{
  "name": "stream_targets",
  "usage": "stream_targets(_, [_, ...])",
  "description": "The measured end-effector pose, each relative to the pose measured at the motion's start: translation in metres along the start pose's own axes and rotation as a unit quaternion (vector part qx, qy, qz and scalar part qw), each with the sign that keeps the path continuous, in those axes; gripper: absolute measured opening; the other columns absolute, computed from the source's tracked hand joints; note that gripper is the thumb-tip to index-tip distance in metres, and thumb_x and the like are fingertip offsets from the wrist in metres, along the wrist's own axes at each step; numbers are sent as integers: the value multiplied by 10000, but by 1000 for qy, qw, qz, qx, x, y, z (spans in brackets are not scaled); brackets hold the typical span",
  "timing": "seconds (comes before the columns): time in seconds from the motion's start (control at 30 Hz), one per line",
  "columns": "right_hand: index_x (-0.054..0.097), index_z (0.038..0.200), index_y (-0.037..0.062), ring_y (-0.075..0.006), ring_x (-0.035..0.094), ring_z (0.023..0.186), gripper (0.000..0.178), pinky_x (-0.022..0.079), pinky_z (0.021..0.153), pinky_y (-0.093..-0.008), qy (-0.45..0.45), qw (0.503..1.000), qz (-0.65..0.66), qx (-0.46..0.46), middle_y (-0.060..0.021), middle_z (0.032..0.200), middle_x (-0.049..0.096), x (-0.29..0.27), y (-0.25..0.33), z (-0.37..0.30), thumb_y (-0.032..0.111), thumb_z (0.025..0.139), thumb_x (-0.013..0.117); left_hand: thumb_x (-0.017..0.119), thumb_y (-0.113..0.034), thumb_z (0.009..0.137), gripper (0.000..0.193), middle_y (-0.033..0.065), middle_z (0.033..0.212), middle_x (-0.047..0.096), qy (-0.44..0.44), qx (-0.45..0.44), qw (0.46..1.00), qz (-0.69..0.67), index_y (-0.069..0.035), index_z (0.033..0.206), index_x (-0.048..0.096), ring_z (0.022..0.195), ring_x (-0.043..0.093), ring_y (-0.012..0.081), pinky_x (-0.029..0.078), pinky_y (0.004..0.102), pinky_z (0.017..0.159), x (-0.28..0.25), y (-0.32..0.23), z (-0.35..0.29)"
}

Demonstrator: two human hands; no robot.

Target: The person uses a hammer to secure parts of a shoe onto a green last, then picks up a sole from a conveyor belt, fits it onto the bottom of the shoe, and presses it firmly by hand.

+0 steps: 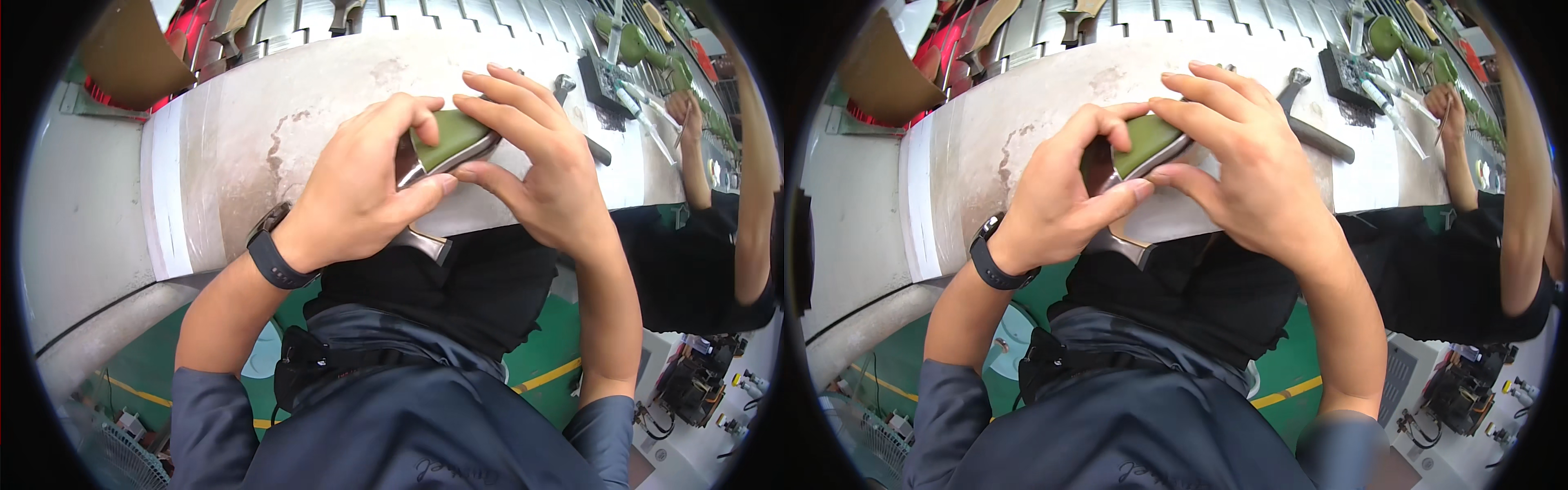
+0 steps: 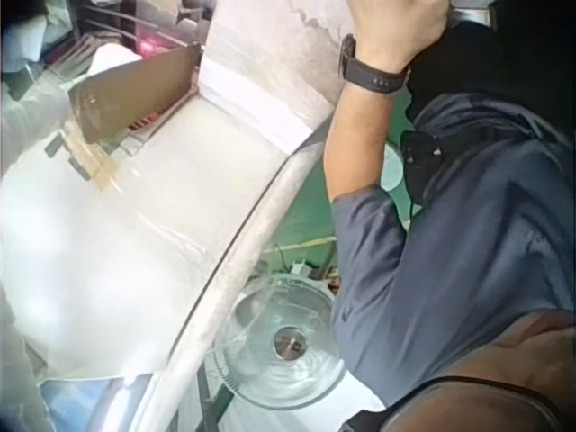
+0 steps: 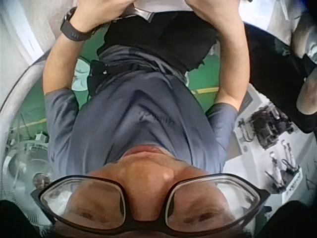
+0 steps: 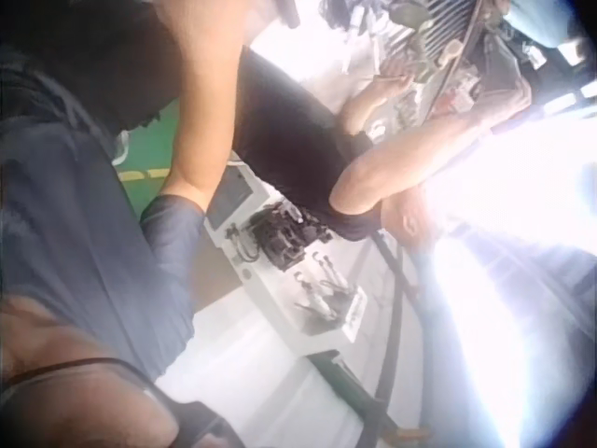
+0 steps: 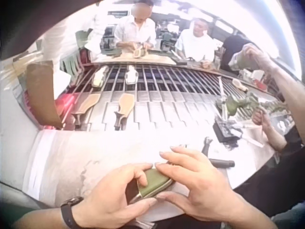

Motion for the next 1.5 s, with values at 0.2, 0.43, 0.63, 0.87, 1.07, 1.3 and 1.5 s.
stream_targets(0.2, [673,1384,62,-409,562,1392,599,452,1161,-461,-55,996,27,70,-196,1445,646,-11,-7,7,147,819,854,755,-31,943,411,204,1472,566,-16,-51,998,-41,-19,1267,502,1313,571,204,442,341,1135,8,2,-1])
stream_targets(0.43, [729,1299,50,-367,656,1178,405,523,1036,-435,-197,965,-30,168,-200,1256,698,1,-82,-81,-41,909,669,768,-130,935,752,259,1473,587,19,58,982,181,20,1567,388,1311,627,336,458,394,1140,14,-10,19])
stream_targets(0.63, [712,1322,72,-360,641,991,518,531,920,-478,-97,980,-140,99,-152,1116,705,-8,-79,-64,-77,843,584,786,-170,914,876,291,1441,617,90,0,982,164,-32,1652,337,1325,622,425,459,420,1133,25,-25,49])
stream_targets(0.87, [766,1140,15,-193,708,952,297,550,840,-299,-230,909,274,215,-123,1001,728,-9,-28,-64,126,879,852,791,-164,885,835,303,1301,675,47,84,982,163,-47,1621,413,1181,660,489,535,466,1001,27,-19,49])
stream_targets(1.07, [734,1174,-35,-76,704,918,259,564,808,-246,-223,784,515,266,-76,1013,786,-8,-17,-45,69,942,785,816,-64,803,886,291,1374,645,64,122,974,177,-1,1598,430,1185,664,466,534,468,993,29,-23,57])
stream_targets(1.3, [713,1139,-69,-186,735,1036,262,553,959,-308,-97,799,477,352,-189,1122,791,-30,-35,-15,31,897,697,822,-32,784,994,301,1437,595,113,41,975,189,82,1630,312,1185,648,457,504,455,1040,20,-20,53])
stream_targets(1.5, [697,1134,-60,-250,736,1087,281,555,988,-363,-12,870,393,297,-220,1165,769,-44,-50,-2,57,881,734,860,-58,732,1066,270,1362,628,102,46,976,184,128,1610,286,1107,655,433,486,481,993,20,-17,54])
Point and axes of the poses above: each hand's wrist, its own z-axis towards the middle knuckle, its own x-axis out of the palm, y = z × x, the point moved 2 cm from there along z, towards the middle knuckle
